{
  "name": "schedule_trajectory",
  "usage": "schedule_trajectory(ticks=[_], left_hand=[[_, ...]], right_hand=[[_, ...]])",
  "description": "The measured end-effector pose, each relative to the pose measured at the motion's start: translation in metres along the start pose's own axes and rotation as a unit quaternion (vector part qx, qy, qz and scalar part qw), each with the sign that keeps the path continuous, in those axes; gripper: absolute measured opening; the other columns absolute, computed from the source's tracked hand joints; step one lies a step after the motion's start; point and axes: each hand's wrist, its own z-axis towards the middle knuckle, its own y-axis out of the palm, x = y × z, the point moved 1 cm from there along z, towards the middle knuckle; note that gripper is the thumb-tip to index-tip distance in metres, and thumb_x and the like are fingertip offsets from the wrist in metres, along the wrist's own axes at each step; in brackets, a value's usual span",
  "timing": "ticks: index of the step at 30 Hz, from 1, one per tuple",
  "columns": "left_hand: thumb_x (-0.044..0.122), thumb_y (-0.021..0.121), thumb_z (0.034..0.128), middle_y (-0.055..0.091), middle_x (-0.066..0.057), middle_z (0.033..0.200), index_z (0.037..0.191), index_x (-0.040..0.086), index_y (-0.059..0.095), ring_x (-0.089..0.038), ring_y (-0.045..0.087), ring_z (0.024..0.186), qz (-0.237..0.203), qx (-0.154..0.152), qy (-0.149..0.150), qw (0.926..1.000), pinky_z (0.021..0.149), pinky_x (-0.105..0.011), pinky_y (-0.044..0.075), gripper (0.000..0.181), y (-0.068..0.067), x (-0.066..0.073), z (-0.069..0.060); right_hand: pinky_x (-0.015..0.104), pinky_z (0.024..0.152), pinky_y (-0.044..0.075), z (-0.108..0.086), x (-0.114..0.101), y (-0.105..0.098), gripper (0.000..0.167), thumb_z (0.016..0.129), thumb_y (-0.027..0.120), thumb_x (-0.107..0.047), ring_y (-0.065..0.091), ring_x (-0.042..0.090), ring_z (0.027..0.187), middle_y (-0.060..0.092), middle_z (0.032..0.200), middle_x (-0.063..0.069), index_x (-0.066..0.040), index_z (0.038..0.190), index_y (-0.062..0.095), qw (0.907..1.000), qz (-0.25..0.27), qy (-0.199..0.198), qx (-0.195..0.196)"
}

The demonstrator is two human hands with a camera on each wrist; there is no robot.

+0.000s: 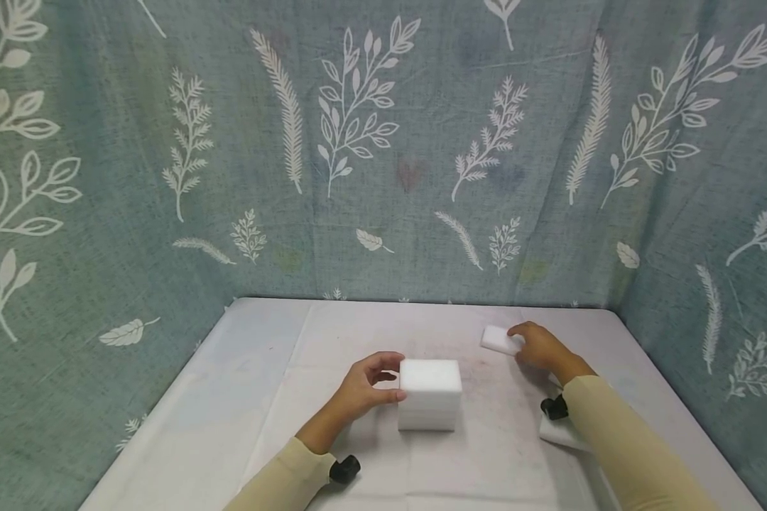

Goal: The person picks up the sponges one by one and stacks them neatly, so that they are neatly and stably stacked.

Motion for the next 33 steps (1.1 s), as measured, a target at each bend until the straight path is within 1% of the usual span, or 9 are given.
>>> schedule_trajectory(ticks=[6,12,15,17,19,23,27,30,33], left_hand=[[0.003,0.083,0.075,0.062,-0.016,0.118,0.128,-0.001,0.056,-0.034,0.056,0.11,0.005,0.0,0.0,1.0,0.096,-0.061,0.042,0.059,0.0,0.0,-0.001],[0.001,0.082,0.075,0.063,-0.018,0.117,0.127,-0.002,0.056,-0.033,0.057,0.109,0.005,0.002,0.007,1.0,0.095,-0.061,0.042,0.059,-0.001,0.002,-0.002],[0.001,0.082,0.0753,0.063,-0.017,0.116,0.126,-0.002,0.057,-0.033,0.057,0.109,0.003,0.002,0.006,1.0,0.095,-0.061,0.042,0.057,-0.001,0.001,-0.002],[0.002,0.082,0.0755,0.063,-0.016,0.116,0.126,-0.002,0.058,-0.034,0.056,0.109,0.003,0.003,0.003,1.0,0.095,-0.061,0.042,0.056,-0.002,0.001,-0.002],[0.002,0.082,0.0756,0.063,-0.015,0.116,0.126,-0.001,0.058,-0.034,0.056,0.109,0.006,0.003,0.001,1.0,0.095,-0.06,0.042,0.056,-0.002,0.001,-0.002],[0.002,0.082,0.0758,0.063,-0.015,0.116,0.125,-0.001,0.058,-0.034,0.056,0.109,0.011,0.003,-0.001,0.9999,0.096,-0.06,0.042,0.055,-0.003,0.001,-0.001],[0.0,0.082,0.0749,0.063,-0.015,0.117,0.126,0.0,0.058,-0.036,0.055,0.11,0.011,0.006,-0.002,0.9999,0.097,-0.06,0.042,0.056,-0.004,-0.012,0.002],[0.0,0.082,0.0744,0.063,-0.013,0.118,0.127,-0.001,0.057,-0.036,0.055,0.111,0.013,0.008,-0.004,0.9999,0.097,-0.057,0.043,0.058,-0.005,-0.025,0.004],[0.002,0.083,0.0746,0.063,-0.011,0.117,0.127,-0.001,0.057,-0.033,0.056,0.111,0.014,0.01,-0.002,0.9998,0.097,-0.053,0.045,0.059,-0.006,-0.028,0.004]], right_hand=[[0.06,0.102,0.036,-0.002,0.002,0.002,0.055,0.078,0.075,-0.003,0.041,0.048,0.126,0.046,0.135,0.031,-0.001,0.13,0.058,0.9997,0.007,0.017,-0.014],[0.059,0.101,0.038,-0.003,0.001,0.0,0.059,0.078,0.078,-0.008,0.044,0.045,0.124,0.048,0.134,0.028,-0.002,0.132,0.056,0.999,0.026,0.037,-0.008],[0.06,0.1,0.038,-0.005,0.002,-0.001,0.058,0.08,0.078,-0.013,0.045,0.045,0.123,0.049,0.133,0.028,-0.002,0.132,0.055,0.999,0.025,0.036,-0.005],[0.06,0.101,0.037,-0.006,0.001,-0.002,0.056,0.082,0.077,-0.015,0.044,0.046,0.123,0.048,0.133,0.028,-0.001,0.132,0.056,0.9993,0.023,0.028,-0.001],[0.061,0.101,0.036,-0.007,0.001,-0.003,0.053,0.083,0.075,-0.017,0.043,0.047,0.124,0.047,0.133,0.029,-0.001,0.131,0.057,0.9997,0.02,0.011,0.005],[0.061,0.101,0.036,-0.009,-0.001,-0.006,0.05,0.085,0.074,-0.021,0.043,0.046,0.124,0.047,0.134,0.027,-0.003,0.13,0.059,0.9996,0.015,-0.015,0.02],[0.06,0.101,0.036,-0.011,-0.005,-0.009,0.051,0.086,0.075,-0.026,0.043,0.045,0.126,0.047,0.137,0.024,-0.004,0.129,0.06,0.9991,0.008,-0.03,0.028],[0.06,0.102,0.036,-0.014,-0.009,-0.011,0.051,0.085,0.076,-0.028,0.043,0.043,0.126,0.046,0.138,0.022,-0.004,0.128,0.061,0.9987,-0.006,-0.039,0.032],[0.061,0.102,0.036,-0.019,-0.014,-0.015,0.05,0.085,0.077,-0.028,0.044,0.042,0.126,0.047,0.139,0.021,-0.004,0.126,0.062,0.9973,-0.023,-0.057,0.039]])
